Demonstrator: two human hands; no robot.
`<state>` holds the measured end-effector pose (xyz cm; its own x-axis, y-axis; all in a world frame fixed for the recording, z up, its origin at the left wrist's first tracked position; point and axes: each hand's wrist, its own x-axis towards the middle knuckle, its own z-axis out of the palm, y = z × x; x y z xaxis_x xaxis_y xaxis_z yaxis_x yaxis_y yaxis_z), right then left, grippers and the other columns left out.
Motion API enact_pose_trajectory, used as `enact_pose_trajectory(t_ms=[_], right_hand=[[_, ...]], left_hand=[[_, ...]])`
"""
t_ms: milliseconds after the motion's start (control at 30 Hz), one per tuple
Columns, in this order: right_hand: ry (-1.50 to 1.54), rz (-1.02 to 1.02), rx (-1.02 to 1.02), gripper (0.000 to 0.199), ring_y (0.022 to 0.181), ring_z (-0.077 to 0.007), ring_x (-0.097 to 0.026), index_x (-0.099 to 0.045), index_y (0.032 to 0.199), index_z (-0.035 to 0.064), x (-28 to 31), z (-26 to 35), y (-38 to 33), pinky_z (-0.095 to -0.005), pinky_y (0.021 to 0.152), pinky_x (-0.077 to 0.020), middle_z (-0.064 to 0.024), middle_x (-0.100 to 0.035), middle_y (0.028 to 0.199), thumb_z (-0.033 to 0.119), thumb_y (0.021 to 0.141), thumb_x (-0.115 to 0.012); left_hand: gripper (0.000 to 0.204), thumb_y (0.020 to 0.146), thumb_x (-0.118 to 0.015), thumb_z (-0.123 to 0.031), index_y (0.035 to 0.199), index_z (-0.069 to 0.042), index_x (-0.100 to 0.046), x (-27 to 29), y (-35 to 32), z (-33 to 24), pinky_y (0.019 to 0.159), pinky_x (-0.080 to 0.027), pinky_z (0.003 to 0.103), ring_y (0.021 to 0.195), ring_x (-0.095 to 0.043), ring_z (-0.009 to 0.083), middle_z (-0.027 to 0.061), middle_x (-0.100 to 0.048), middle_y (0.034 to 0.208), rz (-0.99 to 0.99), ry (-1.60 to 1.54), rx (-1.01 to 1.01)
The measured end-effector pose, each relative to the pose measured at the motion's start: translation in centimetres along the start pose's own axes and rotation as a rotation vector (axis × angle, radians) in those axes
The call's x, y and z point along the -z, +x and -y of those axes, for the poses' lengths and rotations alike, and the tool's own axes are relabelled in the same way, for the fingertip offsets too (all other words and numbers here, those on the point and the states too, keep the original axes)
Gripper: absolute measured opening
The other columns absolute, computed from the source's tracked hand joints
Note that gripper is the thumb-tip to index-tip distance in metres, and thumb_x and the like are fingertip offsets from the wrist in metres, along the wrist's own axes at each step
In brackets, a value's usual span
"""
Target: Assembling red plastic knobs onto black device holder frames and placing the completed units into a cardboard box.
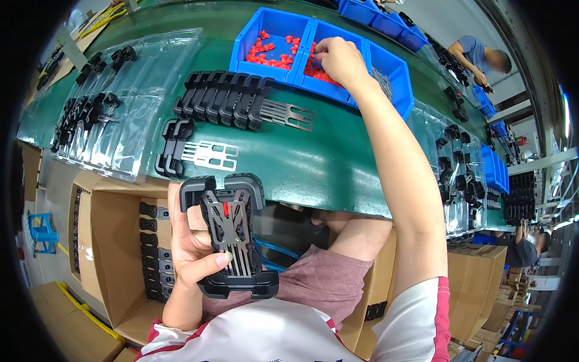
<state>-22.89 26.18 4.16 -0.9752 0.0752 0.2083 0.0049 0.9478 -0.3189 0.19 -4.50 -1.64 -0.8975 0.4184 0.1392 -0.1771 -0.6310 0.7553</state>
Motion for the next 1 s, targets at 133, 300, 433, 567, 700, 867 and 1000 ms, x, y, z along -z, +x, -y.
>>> enact_pose_trajectory(t_ms=[133,300,433,567,700,867,1000], right_hand=[[0.575,-0.126,-0.096,0.019,0.075,-0.0236,-0.066,-0.067,0.097,-0.0055,0.3,-0.4,-1.4,-0.0293,0.074,-0.0550,-0.0175,-0.067,0.089,0.008,0.085,-0.062],[1.334,-0.139,-0.215,0.022,0.074,-0.0210,-0.066,-0.063,0.096,-0.0124,1.2,1.0,-6.7,-0.0245,0.070,-0.0554,-0.0183,-0.066,0.089,0.006,0.085,-0.064],[1.336,-0.137,-0.356,0.024,0.066,-0.0157,-0.062,-0.060,0.103,-0.0078,1.3,2.2,-14.4,-0.0234,0.059,-0.0522,-0.0142,-0.064,0.084,0.011,0.089,-0.061],[1.469,0.021,-0.360,0.019,0.062,-0.0171,-0.061,-0.060,0.101,-0.0060,0.5,4.0,-19.8,-0.0245,0.056,-0.0518,-0.0129,-0.064,0.081,0.010,0.091,-0.057],[1.401,-0.143,-0.174,0.018,0.080,-0.0227,-0.063,-0.061,0.100,-0.0008,1.6,6.6,-23.1,-0.0283,0.071,-0.0533,-0.0162,-0.063,0.094,0.014,0.091,-0.057],[1.216,-0.301,0.362,0.021,0.108,-0.0367,-0.058,-0.062,0.097,-0.0066,0.2,8.9,-23.5,-0.0394,0.091,-0.0494,-0.0298,-0.055,0.117,0.004,0.080,-0.066],[1.141,-0.213,0.292,0.016,0.122,-0.0406,-0.045,-0.065,0.091,0.0008,0.7,9.7,-24.0,-0.0462,0.102,-0.0386,-0.0278,-0.050,0.127,0.009,0.077,-0.068]], left_hand=[[0.106,0.071,-0.053,0.018,0.147,-0.012,0.015,-0.4,-0.2,0.0,0.062,-0.037,0.013,0.057,-0.051,0.0076,0.0094,-0.063,0.071,-0.043,0.022,0.016],[0.105,0.072,-0.053,0.018,0.147,-0.012,0.015,-0.4,-0.1,0.3,0.058,-0.038,0.014,0.057,-0.051,0.0075,0.0126,-0.066,0.078,-0.073,-0.011,0.047],[0.104,0.073,-0.053,0.017,0.147,-0.012,0.014,-0.5,0.4,0.5,0.056,-0.039,0.015,0.058,-0.053,0.0086,0.0157,-0.067,0.085,-0.039,-0.052,0.061],[0.103,0.074,-0.053,0.016,0.147,-0.011,0.014,-1.1,0.6,0.7,0.056,-0.041,0.017,0.061,-0.057,0.0112,0.0177,-0.068,0.092,0.001,-0.056,0.054],[0.102,0.074,-0.053,0.016,0.147,-0.010,0.013,-1.5,0.4,0.8,0.059,-0.044,0.018,0.066,-0.060,0.0140,0.0194,-0.066,0.100,0.039,-0.009,0.041],[0.101,0.073,-0.053,0.015,0.147,-0.008,0.012,-2.4,0.5,0.6,0.060,-0.045,0.019,0.068,-0.061,0.0145,0.0197,-0.063,0.107,-0.023,0.010,0.053],[0.099,0.073,-0.053,0.015,0.147,-0.006,0.010,-2.5,0.5,0.5,0.059,-0.045,0.019,0.066,-0.060,0.0138,0.0214,-0.056,0.120,-0.003,0.046,0.034]])
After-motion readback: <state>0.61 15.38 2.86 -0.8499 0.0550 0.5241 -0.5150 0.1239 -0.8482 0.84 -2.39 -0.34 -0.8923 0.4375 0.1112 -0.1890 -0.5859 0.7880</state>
